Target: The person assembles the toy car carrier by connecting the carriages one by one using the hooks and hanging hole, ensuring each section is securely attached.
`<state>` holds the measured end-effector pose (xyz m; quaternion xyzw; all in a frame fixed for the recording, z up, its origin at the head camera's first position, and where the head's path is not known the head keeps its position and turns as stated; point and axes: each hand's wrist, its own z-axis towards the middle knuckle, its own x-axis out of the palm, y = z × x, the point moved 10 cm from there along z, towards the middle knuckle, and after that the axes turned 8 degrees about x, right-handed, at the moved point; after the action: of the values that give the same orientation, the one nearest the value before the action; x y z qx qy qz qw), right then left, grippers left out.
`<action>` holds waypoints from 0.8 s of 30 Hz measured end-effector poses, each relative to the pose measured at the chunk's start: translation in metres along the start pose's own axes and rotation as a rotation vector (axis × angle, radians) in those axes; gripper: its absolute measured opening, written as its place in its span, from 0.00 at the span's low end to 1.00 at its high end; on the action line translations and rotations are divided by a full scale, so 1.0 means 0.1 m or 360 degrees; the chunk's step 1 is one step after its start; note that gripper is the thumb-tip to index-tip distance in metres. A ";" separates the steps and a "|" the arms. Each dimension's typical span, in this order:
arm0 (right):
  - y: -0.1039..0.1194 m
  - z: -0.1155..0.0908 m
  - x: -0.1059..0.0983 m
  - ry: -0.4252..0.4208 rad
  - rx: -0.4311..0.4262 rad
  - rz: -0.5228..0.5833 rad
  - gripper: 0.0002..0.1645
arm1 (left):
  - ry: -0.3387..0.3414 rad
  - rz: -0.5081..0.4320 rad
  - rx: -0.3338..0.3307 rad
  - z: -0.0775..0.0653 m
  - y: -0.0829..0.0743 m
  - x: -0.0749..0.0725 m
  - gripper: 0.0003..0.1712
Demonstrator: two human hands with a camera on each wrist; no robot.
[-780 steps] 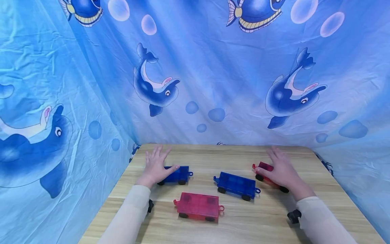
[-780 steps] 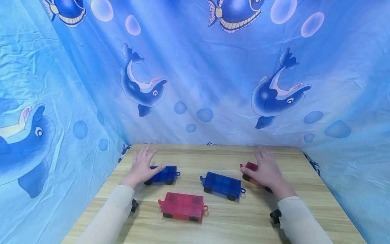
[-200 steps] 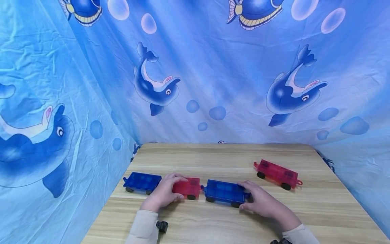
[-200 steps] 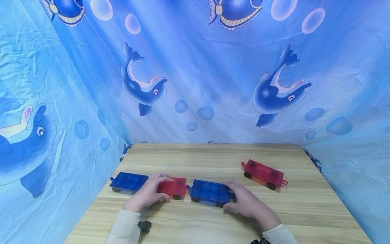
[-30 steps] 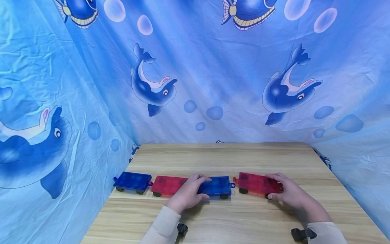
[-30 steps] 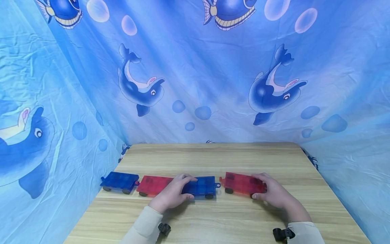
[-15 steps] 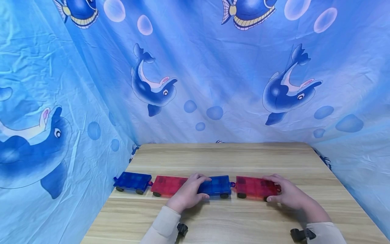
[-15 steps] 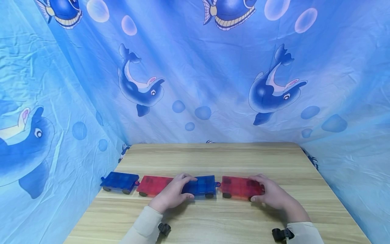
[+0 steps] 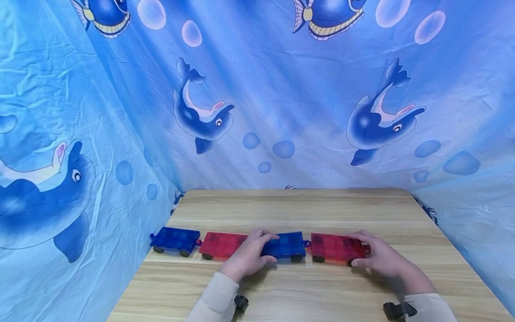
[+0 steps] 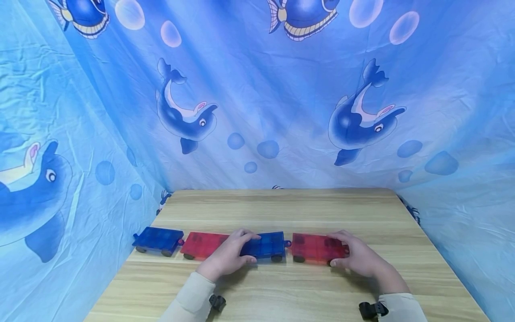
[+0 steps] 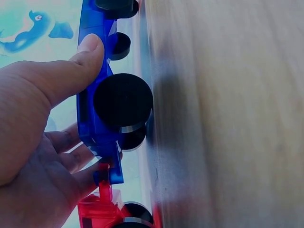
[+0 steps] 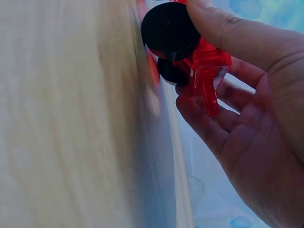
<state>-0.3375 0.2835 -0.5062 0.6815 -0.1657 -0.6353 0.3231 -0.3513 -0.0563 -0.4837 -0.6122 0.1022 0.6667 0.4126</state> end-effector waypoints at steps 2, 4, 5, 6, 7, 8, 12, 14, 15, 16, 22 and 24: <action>0.00 0.00 0.00 -0.0001 -0.0003 0.0004 0.49 | 0.0005 0.0005 -0.0002 0.00 0.00 0.00 0.35; -0.01 0.00 0.00 -0.0001 0.0000 0.0014 0.50 | 0.0008 0.0006 -0.0006 0.00 0.00 0.00 0.35; -0.01 0.00 0.00 0.0002 0.0002 0.0021 0.50 | 0.0008 0.0006 -0.0010 0.00 0.00 0.00 0.35; -0.01 0.00 -0.01 0.0003 0.0006 0.0028 0.50 | 0.0008 0.0008 -0.0013 0.00 0.01 0.00 0.35; -0.02 0.00 -0.01 0.0005 0.0013 0.0034 0.50 | 0.0008 0.0011 -0.0013 0.00 0.01 0.00 0.35; -0.03 0.00 -0.01 0.0005 0.0018 0.0037 0.50 | 0.0007 0.0016 -0.0013 0.00 0.01 0.00 0.35; -0.06 0.00 -0.03 -0.0020 0.0051 0.0040 0.49 | 0.0008 0.0041 0.0003 0.00 0.00 0.01 0.35; -0.08 -0.01 -0.03 -0.0028 0.0066 0.0042 0.49 | 0.0011 0.0056 0.0016 0.00 -0.01 0.01 0.34; -0.09 -0.01 -0.03 -0.0028 0.0074 0.0043 0.50 | 0.0012 0.0058 0.0023 0.00 -0.01 0.01 0.34; -0.10 -0.01 -0.03 -0.0027 0.0081 0.0047 0.50 | 0.0015 0.0057 0.0026 0.00 -0.01 0.01 0.34; -0.11 0.00 -0.02 -0.0004 0.0084 0.0028 0.51 | 0.0018 0.0000 0.0020 0.00 0.02 0.03 0.35; -0.10 0.00 -0.03 -0.0001 0.0075 0.0024 0.52 | 0.0018 -0.0006 0.0022 0.00 0.02 0.03 0.35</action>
<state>-0.3400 0.2922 -0.5105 0.6875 -0.1857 -0.6290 0.3117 -0.3525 -0.0563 -0.4876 -0.6133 0.1078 0.6618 0.4175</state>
